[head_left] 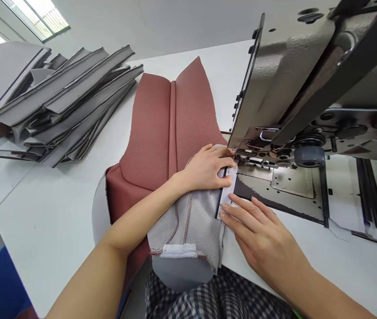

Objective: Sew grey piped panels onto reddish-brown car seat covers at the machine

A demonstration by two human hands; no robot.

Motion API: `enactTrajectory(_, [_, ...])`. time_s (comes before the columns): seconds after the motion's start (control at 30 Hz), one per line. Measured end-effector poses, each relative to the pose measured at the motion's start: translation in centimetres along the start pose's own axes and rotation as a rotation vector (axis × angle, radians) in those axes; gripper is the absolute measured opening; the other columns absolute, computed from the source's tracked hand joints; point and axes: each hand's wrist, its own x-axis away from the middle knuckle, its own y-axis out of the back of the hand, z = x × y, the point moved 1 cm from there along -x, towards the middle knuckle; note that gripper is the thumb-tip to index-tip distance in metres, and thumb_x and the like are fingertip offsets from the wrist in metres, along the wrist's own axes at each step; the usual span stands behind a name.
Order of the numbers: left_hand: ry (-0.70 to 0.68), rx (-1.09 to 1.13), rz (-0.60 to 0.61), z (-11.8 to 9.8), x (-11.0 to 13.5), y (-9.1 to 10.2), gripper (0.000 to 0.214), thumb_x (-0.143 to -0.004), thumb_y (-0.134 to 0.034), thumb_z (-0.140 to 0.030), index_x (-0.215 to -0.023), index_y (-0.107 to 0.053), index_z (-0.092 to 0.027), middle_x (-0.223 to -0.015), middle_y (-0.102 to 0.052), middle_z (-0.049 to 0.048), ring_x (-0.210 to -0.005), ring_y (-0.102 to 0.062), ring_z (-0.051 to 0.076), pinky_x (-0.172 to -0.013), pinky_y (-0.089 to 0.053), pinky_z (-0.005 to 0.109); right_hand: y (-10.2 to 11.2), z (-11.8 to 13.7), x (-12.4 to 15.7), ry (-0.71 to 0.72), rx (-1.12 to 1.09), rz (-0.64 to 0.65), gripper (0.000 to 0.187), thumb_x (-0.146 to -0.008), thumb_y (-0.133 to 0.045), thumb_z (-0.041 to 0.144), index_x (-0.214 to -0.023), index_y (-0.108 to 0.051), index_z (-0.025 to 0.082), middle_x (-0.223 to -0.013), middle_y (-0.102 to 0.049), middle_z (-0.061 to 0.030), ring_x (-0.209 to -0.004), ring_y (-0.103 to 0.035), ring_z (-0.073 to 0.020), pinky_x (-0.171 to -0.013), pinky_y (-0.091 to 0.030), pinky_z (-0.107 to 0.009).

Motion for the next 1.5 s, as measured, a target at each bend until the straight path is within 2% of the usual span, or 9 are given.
enactTrajectory(0.3, [-0.01, 0.056, -0.001, 0.3, 0.0, 0.0, 0.028, -0.083, -0.066, -0.028, -0.11, -0.07, -0.024, -0.123, -0.065, 0.0052, -0.117, -0.06, 0.023, -0.117, -0.032, 0.045, -0.2, 0.4, 0.0, -0.052, -0.066, -0.031, 0.029, -0.095, -0.048, 0.007, -0.113, -0.068, 0.018, -0.122, -0.07, -0.0032, -0.131, -0.052, -0.0268, -0.116, -0.03, -0.047])
enactTrajectory(0.5, [-0.015, 0.13, -0.02, 0.6, -0.2, 0.1, 0.008, -0.084, -0.065, -0.024, -0.089, -0.071, -0.024, -0.113, -0.066, 0.0028, -0.111, -0.06, 0.02, -0.118, -0.032, 0.046, -0.1, 0.0, -0.2, -0.056, -0.072, -0.023, 0.029, -0.096, -0.047, 0.006, -0.112, -0.069, 0.018, -0.123, -0.069, -0.0039, -0.132, -0.052, -0.0268, -0.113, -0.034, -0.046])
enactTrajectory(0.63, [-0.039, 0.15, -0.039, 0.8, -0.3, 0.0, 0.004, -0.083, -0.067, -0.023, -0.084, -0.071, -0.023, -0.109, -0.065, 0.0033, -0.108, -0.06, 0.019, -0.117, -0.032, 0.046, -0.1, 0.0, -0.1, -0.027, -0.064, -0.02, 0.031, -0.096, -0.045, 0.006, -0.113, -0.068, 0.017, -0.123, -0.069, -0.004, -0.133, -0.051, -0.0276, -0.113, -0.034, -0.046])
enactTrajectory(0.8, [-0.074, 0.147, -0.046, 0.8, -0.1, 0.0, 0.005, -0.083, -0.066, -0.022, -0.084, -0.071, -0.022, -0.107, -0.064, 0.0047, -0.106, -0.059, 0.02, -0.11, -0.039, 0.042, -0.1, 0.3, 0.0, -0.018, -0.049, -0.021, 0.031, -0.095, -0.045, 0.005, -0.114, -0.068, 0.016, -0.121, -0.07, -0.0041, -0.132, -0.051, -0.028, -0.111, -0.034, -0.046])
enactTrajectory(0.97, [-0.125, 0.154, -0.063, 1.4, -1.0, 0.2, 0.008, -0.082, -0.066, -0.021, -0.078, -0.072, -0.021, -0.106, -0.064, 0.0069, -0.111, -0.051, 0.024, -0.101, -0.044, 0.039, 0.3, -0.7, -0.7, 0.015, 0.003, -0.01, 0.031, -0.094, -0.046, 0.006, -0.112, -0.069, 0.016, -0.12, -0.07, -0.0053, -0.131, -0.052, -0.0275, -0.1, -0.044, -0.043])
enactTrajectory(1.23, [-0.149, 0.17, 0.045, 3.9, -4.0, 0.1, 0.011, -0.081, -0.068, -0.025, -0.078, -0.075, -0.018, -0.115, -0.064, 0.0098, -0.122, -0.049, 0.028, -0.107, -0.044, 0.041, 0.3, -3.2, -2.3, 0.044, 0.056, -0.02, 0.03, -0.093, -0.048, 0.008, -0.112, -0.07, 0.015, -0.118, -0.07, -0.0061, -0.126, -0.054, -0.0278, -0.099, -0.045, -0.044])
enactTrajectory(1.33, [-0.159, 0.16, 0.086, 4.4, -5.0, 0.9, 0.014, -0.081, -0.069, -0.027, -0.084, -0.076, -0.016, -0.115, -0.066, 0.0102, -0.124, -0.049, 0.031, -0.108, -0.043, 0.043, 0.3, -3.8, -2.7, 0.057, 0.08, -0.039, 0.029, -0.093, -0.048, 0.008, -0.112, -0.069, 0.015, -0.117, -0.07, -0.0061, -0.124, -0.056, -0.0276, -0.1, -0.045, -0.044])
enactTrajectory(1.43, [-0.207, 0.037, 0.176, 3.2, -4.2, 2.8, 0.015, -0.084, -0.067, -0.025, -0.095, -0.077, -0.02, -0.114, -0.068, 0.0088, -0.124, -0.051, 0.032, -0.11, -0.039, 0.049, 0.2, -4.2, -2.8, 0.055, 0.089, -0.042, 0.029, -0.094, -0.047, 0.009, -0.113, -0.069, 0.015, -0.116, -0.07, -0.0059, -0.123, -0.056, -0.0283, -0.1, -0.044, -0.044])
enactTrajectory(1.5, [-0.268, -0.064, 0.26, 1.2, -2.3, 4.0, 0.018, -0.089, -0.062, -0.025, -0.101, -0.076, -0.024, -0.12, -0.068, 0.0073, -0.126, -0.052, 0.031, -0.114, -0.033, 0.052, 0.0, -4.3, -2.8, 0.05, 0.085, -0.04, 0.029, -0.095, -0.047, 0.011, -0.115, -0.068, 0.015, -0.117, -0.069, -0.0068, -0.124, -0.056, -0.0293, -0.1, -0.043, -0.046])
